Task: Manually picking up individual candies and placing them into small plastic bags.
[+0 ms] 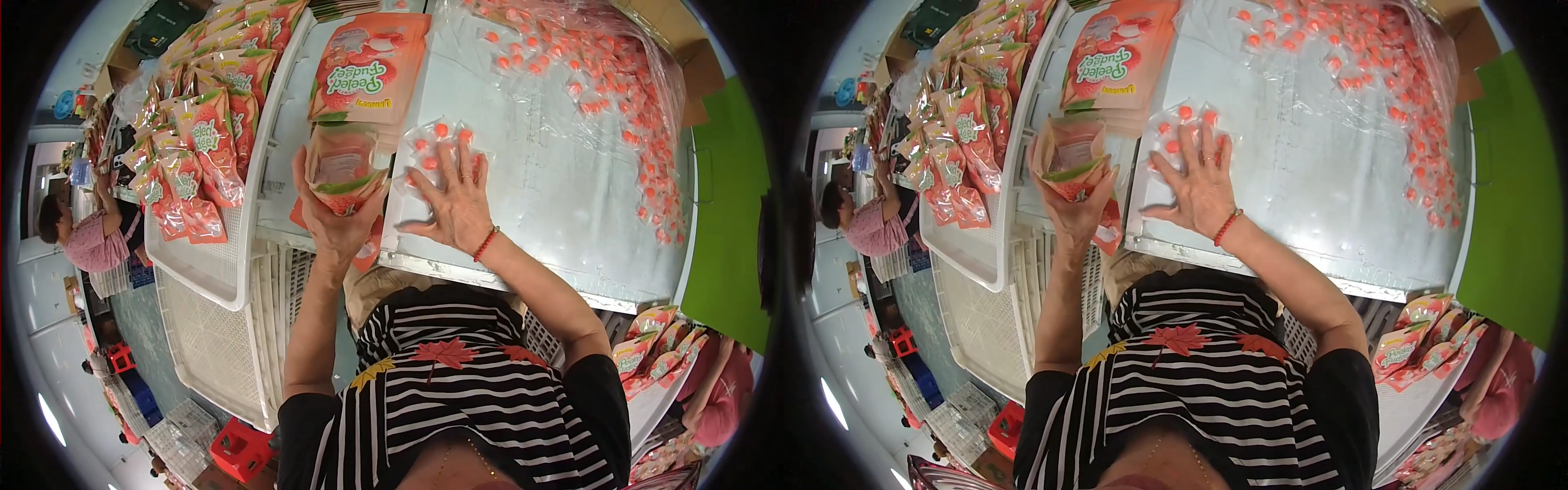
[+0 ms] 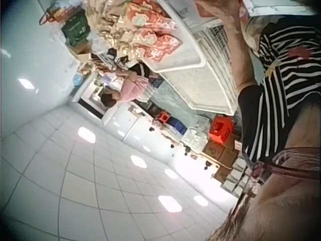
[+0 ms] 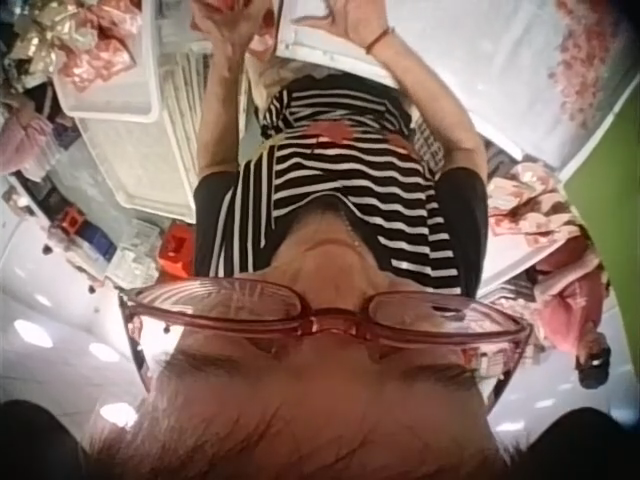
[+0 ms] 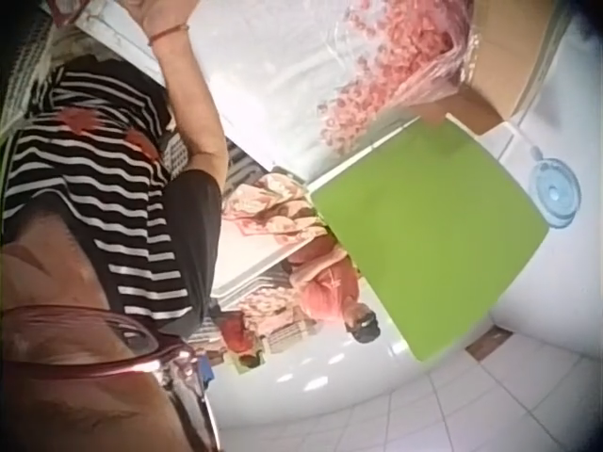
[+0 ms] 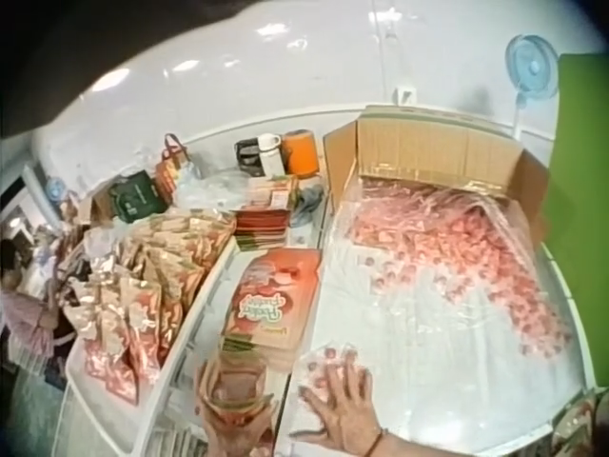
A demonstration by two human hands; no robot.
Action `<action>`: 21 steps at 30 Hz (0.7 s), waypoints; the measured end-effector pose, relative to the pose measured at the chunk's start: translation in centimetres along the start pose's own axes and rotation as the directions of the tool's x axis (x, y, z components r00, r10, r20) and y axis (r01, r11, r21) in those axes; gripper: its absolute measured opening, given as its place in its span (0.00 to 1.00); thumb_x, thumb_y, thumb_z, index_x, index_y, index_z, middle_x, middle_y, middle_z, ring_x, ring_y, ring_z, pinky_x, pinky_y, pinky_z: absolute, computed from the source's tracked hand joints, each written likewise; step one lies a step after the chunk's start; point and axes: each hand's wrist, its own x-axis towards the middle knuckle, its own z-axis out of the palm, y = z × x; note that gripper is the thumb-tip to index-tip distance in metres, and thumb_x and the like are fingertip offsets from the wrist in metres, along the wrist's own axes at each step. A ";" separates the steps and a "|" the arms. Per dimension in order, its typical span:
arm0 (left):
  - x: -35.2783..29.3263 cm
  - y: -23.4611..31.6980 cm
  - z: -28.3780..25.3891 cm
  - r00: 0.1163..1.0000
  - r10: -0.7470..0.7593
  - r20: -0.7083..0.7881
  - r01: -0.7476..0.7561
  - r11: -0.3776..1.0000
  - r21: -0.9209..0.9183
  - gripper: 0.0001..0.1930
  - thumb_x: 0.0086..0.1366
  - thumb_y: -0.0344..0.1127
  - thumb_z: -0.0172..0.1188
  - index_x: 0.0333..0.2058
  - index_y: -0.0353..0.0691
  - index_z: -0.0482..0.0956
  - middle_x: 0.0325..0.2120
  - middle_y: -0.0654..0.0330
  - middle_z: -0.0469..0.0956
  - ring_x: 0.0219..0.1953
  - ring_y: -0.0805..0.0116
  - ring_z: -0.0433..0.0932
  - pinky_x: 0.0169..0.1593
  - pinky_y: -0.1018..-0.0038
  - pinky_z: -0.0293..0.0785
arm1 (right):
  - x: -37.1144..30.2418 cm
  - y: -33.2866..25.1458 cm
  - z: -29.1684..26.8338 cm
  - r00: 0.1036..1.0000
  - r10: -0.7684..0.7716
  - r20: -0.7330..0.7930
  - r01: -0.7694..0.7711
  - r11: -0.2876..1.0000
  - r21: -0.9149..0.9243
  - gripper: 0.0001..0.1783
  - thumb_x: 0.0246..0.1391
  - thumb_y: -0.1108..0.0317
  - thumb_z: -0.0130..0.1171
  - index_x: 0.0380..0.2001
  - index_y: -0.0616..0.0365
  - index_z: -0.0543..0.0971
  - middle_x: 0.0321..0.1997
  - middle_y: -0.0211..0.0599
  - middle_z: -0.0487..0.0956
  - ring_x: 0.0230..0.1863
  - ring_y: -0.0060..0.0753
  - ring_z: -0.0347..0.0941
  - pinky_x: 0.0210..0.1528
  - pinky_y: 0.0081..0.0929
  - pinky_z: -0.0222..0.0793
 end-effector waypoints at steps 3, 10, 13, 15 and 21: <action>-0.2 -0.5 -0.2 0.999 -0.050 -0.006 0.050 0.998 -0.027 0.54 0.40 0.34 0.76 0.61 0.29 0.47 0.52 0.42 0.64 0.51 0.53 0.70 0.53 0.66 0.69 | 0.5 0.9 0.2 0.999 0.013 -0.042 -0.016 0.996 -0.091 0.38 0.40 0.35 0.59 0.52 0.43 0.73 0.65 0.53 0.56 0.65 0.63 0.45 0.57 0.64 0.45; -0.8 1.0 1.6 0.980 -0.186 0.065 0.193 0.974 -0.122 0.50 0.38 0.35 0.76 0.58 0.31 0.55 0.50 0.46 0.66 0.49 0.53 0.70 0.52 0.63 0.67 | 3.0 4.3 0.0 0.973 -0.039 -0.229 0.004 0.988 -0.152 0.12 0.45 0.59 0.61 0.31 0.52 0.77 0.45 0.41 0.71 0.44 0.45 0.67 0.42 0.40 0.64; 0.1 0.9 2.3 0.991 -0.009 0.131 -0.007 0.993 0.118 0.50 0.35 0.42 0.75 0.57 0.33 0.57 0.49 0.49 0.67 0.52 0.49 0.65 0.55 0.56 0.61 | 4.2 5.6 -0.5 0.925 -0.125 -0.358 0.107 0.992 -0.070 0.09 0.43 0.65 0.63 0.28 0.54 0.77 0.35 0.38 0.75 0.30 0.37 0.73 0.27 0.28 0.67; 0.6 0.9 2.7 0.986 0.005 0.168 -0.034 0.985 0.169 0.50 0.36 0.43 0.75 0.57 0.33 0.57 0.49 0.48 0.67 0.52 0.49 0.65 0.55 0.57 0.60 | 4.9 5.6 -1.3 0.935 0.064 -0.348 -0.017 0.991 0.136 0.08 0.44 0.65 0.63 0.27 0.55 0.77 0.31 0.37 0.74 0.27 0.33 0.73 0.27 0.25 0.67; 1.0 2.1 4.6 0.956 0.066 0.285 -0.124 0.974 0.188 0.49 0.39 0.44 0.73 0.57 0.32 0.56 0.49 0.46 0.67 0.53 0.50 0.66 0.56 0.57 0.59 | 8.2 3.3 -5.8 0.751 0.657 -0.067 0.021 0.078 0.997 0.09 0.60 0.64 0.49 0.31 0.57 0.73 0.26 0.23 0.72 0.22 0.14 0.62 0.25 0.16 0.61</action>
